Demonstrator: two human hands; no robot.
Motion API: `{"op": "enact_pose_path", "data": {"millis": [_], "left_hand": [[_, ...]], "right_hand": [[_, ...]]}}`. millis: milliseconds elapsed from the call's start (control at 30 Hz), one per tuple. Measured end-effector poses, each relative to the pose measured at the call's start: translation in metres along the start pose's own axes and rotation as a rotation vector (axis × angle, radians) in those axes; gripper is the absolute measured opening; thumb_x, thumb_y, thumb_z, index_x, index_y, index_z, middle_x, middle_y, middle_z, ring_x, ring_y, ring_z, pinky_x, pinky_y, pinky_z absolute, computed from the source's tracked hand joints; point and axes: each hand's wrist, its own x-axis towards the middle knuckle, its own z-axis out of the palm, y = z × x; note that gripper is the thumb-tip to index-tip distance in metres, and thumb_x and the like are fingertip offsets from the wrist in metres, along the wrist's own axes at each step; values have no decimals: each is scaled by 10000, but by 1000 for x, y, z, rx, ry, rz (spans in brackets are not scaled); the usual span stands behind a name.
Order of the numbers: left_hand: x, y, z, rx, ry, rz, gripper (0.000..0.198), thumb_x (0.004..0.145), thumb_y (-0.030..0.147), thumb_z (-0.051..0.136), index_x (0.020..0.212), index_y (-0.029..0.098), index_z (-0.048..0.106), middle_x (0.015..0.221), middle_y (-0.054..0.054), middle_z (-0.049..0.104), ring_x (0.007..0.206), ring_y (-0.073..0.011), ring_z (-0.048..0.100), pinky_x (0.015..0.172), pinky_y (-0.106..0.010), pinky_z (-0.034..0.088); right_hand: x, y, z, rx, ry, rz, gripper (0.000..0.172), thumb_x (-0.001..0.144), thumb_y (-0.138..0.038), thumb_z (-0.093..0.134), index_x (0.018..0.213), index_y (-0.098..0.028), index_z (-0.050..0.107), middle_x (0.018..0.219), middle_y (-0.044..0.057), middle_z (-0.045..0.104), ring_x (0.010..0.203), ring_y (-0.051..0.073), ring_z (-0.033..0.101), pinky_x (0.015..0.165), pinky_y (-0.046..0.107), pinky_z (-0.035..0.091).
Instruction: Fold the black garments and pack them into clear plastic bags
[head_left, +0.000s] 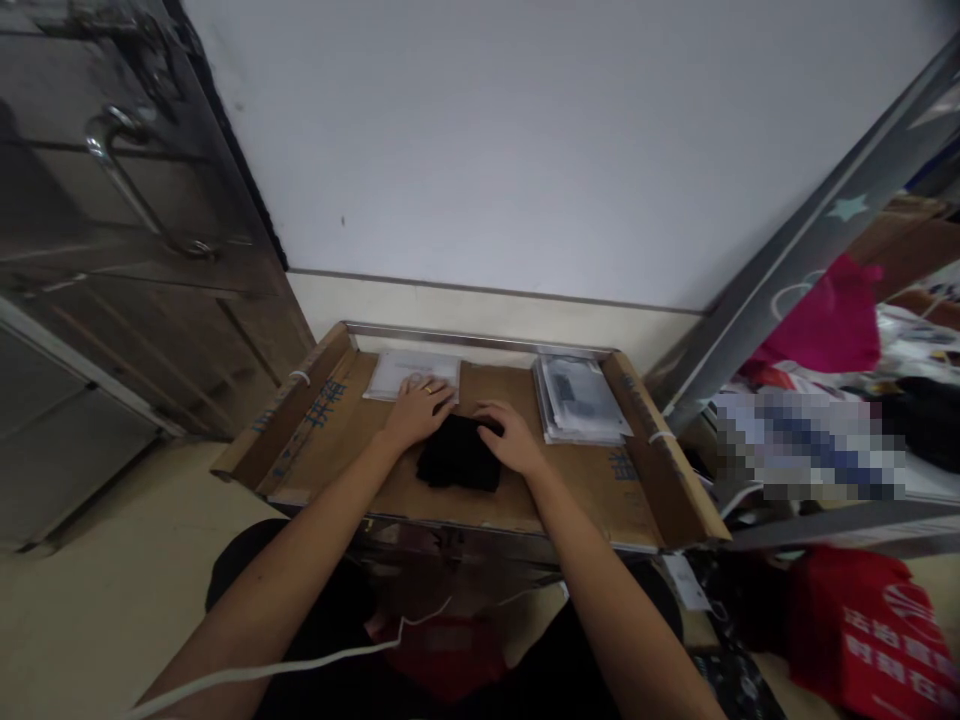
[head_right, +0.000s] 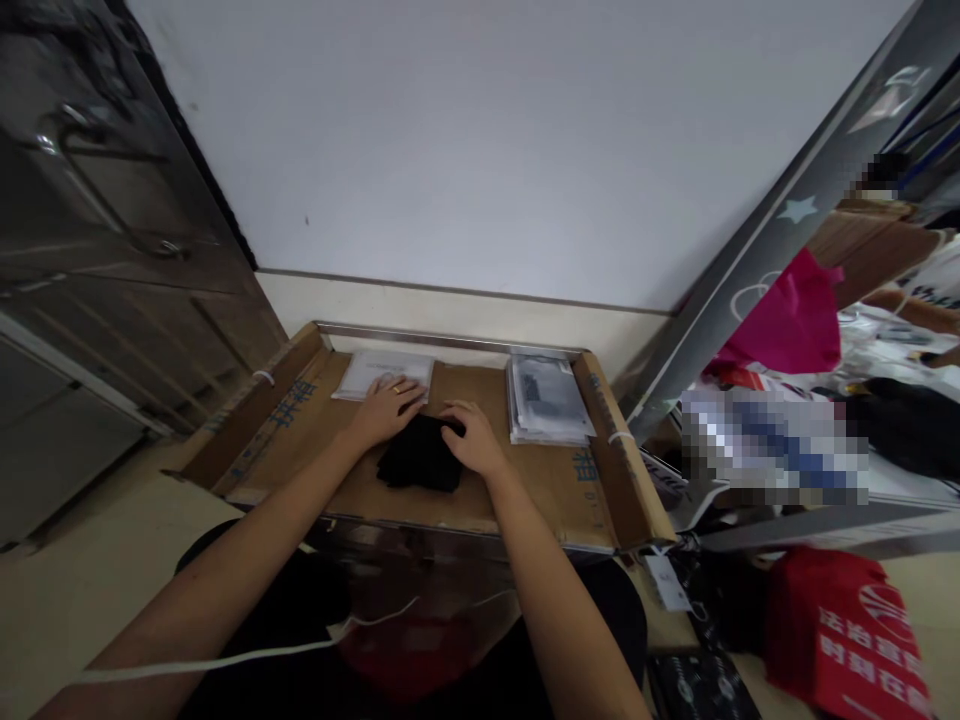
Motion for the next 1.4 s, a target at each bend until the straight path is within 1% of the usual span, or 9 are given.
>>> {"op": "enact_pose_path", "data": {"millis": [233,433,567,800,967,1067,1167,1267,1400], "left_hand": [[-4,-20,-8,26,-31,-159,408,982,357,453,1339,346,652,1497,-18,565,1457,-322,390,1184,-719,130],[-14,-43,-14,29,95,-372,353,942,291,486,1195,262,731,1398,-101,646,1405,-364,451,1147,-778,93],[-16,-43,-14,36,221,-316,323,911,238,511,1145,221,734,1398,-123,642,1428,-346,438,1199,-706,79],[-12,-16,-11,-57,230,-144,362,906,258,545,1237,197,675,1405,-135,628,1415,-314,459,1229,-578,196],[-23,9,-21,-242,288,42,288,934,220,481,1138,189,683,1205,-119,695,1232,-251,585,1128,-470,412],[-43,43,-32,-330,214,259,282,931,258,533,1174,199,665,1233,-121,680,1248,-248,576,1132,-455,424],[-63,80,-39,-298,37,411,416,903,358,621,1293,213,609,1334,-135,633,1337,-288,520,1194,-503,353],[-70,105,-36,-159,-85,424,522,868,398,681,1350,224,576,1402,-178,570,1349,-365,499,1139,-578,385],[-65,111,-28,-37,-152,408,491,906,155,583,1353,358,593,1483,-150,499,1337,-351,525,1064,-571,442]], "right_hand": [[1,2,-2,-21,-42,-33,332,772,-72,619,1027,-236,754,1159,77,729,1189,244,602,1088,478,438],[1,3,-4,35,-40,-12,336,777,-54,586,990,-247,761,1117,60,746,1162,233,620,1085,474,442],[1,4,-4,36,-42,1,338,778,-47,578,981,-251,755,1112,51,747,1160,229,620,1086,470,439],[1,3,-5,-4,5,64,290,794,-80,562,973,-232,732,1018,54,710,1027,213,634,985,412,481],[3,6,-5,58,81,110,223,831,-191,551,973,-212,721,1010,64,712,998,212,649,958,394,486],[5,10,-4,158,162,187,251,821,-228,499,928,-213,726,986,62,737,986,216,661,961,398,493],[8,13,-5,288,200,277,241,791,-283,508,876,-218,724,922,48,756,922,219,680,909,389,528],[10,15,-4,401,242,343,233,787,-368,540,833,-222,715,864,47,759,860,228,699,850,391,557],[11,16,-4,464,264,370,270,804,-460,563,810,-228,702,835,57,763,828,239,717,813,401,582]]}}
